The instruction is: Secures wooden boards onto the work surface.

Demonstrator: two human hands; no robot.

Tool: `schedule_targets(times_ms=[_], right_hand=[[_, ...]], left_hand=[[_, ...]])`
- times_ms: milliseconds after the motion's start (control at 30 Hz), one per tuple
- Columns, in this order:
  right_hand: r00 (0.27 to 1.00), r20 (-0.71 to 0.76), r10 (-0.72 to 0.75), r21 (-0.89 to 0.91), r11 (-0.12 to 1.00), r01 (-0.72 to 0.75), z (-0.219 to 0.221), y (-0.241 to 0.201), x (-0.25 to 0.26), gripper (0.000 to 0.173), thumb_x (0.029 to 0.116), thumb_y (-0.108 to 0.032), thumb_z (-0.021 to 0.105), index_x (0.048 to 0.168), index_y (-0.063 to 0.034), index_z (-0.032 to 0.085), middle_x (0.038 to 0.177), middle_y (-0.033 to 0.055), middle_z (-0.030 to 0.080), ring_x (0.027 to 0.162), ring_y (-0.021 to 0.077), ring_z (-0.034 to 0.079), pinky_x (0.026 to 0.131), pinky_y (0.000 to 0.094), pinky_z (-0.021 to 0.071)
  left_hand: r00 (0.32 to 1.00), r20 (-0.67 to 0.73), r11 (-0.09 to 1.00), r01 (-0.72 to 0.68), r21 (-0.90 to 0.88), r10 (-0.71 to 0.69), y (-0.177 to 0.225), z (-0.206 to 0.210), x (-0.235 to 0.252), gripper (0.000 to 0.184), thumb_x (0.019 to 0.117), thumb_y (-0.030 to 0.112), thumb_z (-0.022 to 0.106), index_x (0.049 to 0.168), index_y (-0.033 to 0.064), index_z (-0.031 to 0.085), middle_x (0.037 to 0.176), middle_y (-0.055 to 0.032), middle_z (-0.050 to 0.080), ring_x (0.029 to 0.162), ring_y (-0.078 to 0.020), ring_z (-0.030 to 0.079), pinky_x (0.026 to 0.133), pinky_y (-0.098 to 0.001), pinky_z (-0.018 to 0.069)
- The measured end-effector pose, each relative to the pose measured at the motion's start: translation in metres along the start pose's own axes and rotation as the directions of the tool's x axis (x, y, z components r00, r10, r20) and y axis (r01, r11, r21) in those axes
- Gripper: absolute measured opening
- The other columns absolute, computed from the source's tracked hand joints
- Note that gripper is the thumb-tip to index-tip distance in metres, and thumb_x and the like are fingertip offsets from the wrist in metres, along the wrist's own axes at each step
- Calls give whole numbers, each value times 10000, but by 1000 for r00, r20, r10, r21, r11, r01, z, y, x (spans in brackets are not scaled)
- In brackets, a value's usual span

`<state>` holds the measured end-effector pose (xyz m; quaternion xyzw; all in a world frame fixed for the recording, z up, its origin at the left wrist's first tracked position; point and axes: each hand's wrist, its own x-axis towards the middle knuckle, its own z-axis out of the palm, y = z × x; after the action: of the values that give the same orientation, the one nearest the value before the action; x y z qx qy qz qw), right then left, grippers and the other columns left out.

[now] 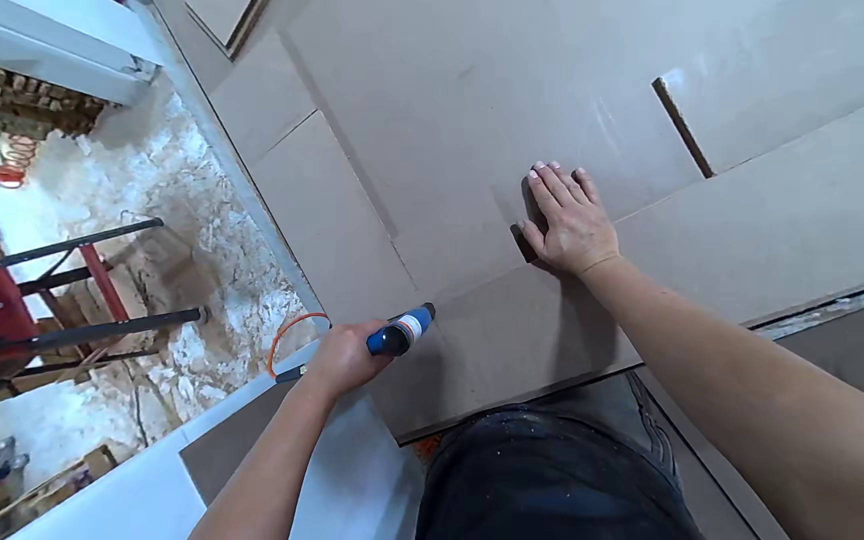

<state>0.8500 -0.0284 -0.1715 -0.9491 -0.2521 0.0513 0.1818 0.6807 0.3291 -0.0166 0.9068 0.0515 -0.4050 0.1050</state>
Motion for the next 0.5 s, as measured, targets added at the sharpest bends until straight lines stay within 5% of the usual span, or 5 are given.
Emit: schedule_targets(times_ms=[500], right_hand=[[1000,22,2,-3,1000,-2,0,2,2,721,1020,-547,327,1595,-116,378,1678,68,327,1563,246,272,1274,521,171]], left_hand=[[1000,-3,1000,12,4,-12,40,-9,17,325,816,322,829,1095,180,739,852,-39,742,823,-219,722,755,-508,587]])
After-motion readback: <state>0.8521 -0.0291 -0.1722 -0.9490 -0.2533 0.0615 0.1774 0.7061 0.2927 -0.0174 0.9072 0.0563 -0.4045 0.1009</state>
